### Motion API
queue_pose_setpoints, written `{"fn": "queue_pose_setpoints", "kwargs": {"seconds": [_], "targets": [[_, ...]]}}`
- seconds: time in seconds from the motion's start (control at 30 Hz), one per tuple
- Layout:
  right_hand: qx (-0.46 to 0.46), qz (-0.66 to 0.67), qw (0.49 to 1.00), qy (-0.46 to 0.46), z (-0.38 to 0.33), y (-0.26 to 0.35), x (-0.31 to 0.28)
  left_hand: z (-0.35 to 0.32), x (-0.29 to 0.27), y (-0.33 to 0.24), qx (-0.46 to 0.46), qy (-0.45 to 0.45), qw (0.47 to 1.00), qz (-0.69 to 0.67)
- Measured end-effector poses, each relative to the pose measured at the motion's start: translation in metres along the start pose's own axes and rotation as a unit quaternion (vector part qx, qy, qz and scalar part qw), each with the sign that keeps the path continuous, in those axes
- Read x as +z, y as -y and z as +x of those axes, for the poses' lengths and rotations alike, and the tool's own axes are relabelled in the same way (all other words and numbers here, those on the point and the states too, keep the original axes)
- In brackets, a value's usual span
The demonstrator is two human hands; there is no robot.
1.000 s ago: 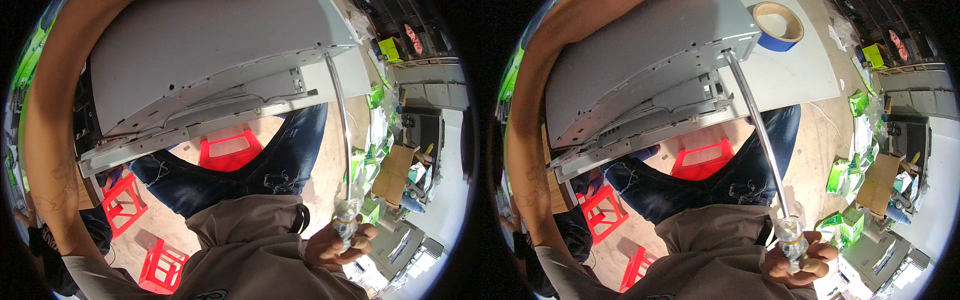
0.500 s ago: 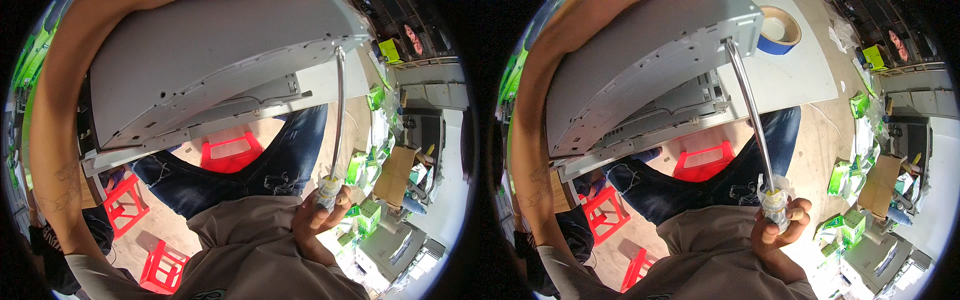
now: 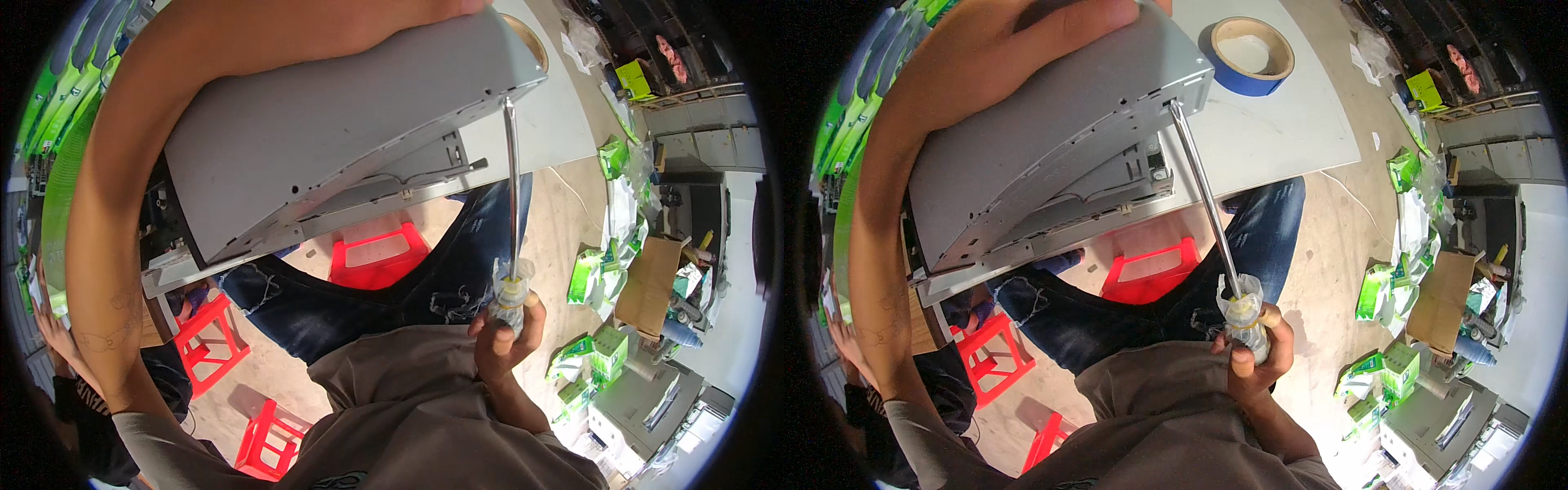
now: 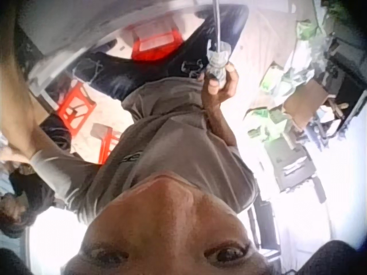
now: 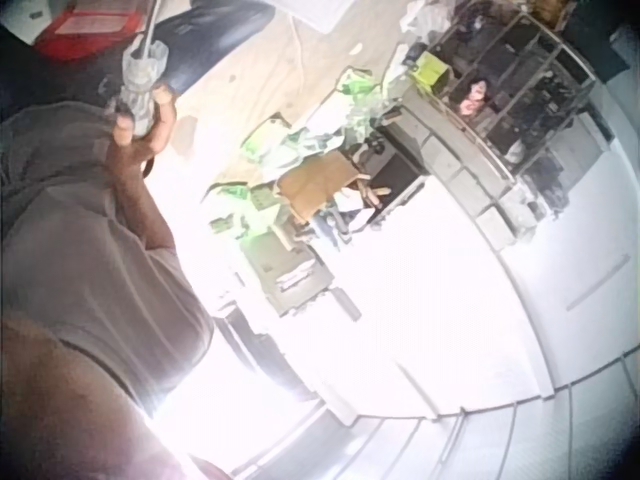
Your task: The person removes an optical drive from a computer chassis, turning it over by hand to observe its sides and then using a screwdriver to remove a screw from its casing.
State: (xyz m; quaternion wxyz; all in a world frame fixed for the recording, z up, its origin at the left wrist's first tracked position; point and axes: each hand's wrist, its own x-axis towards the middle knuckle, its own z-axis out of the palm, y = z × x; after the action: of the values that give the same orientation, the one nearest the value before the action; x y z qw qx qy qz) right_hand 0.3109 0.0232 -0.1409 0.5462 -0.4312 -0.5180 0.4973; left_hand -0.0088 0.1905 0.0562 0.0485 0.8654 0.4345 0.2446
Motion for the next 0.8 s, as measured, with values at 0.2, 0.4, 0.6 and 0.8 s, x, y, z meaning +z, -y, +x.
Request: {"fn": "queue_pose_setpoints", "kwargs": {"seconds": [0.2,0.4,0.6,0.8], "targets": [[0.008,-0.013,1.000,0.006,0.005,-0.008,-0.005,0.008,0.004,0.016,0.036,0.038,0.996,-0.067],[0.059,0.061,0.996,0.032,0.015,-0.011,-0.004,0.000,0.004,0.013,0.082,-0.004,0.995,-0.060],[0.074,0.117,0.989,0.042,0.028,-0.019,-0.001,0.009,-0.003,0.000,0.037,0.033,0.999,-0.020],[0.070,0.122,0.988,0.057,0.034,-0.021,-0.001,0.017,0.010,0.015,0.192,-0.038,0.958,-0.210]]}}
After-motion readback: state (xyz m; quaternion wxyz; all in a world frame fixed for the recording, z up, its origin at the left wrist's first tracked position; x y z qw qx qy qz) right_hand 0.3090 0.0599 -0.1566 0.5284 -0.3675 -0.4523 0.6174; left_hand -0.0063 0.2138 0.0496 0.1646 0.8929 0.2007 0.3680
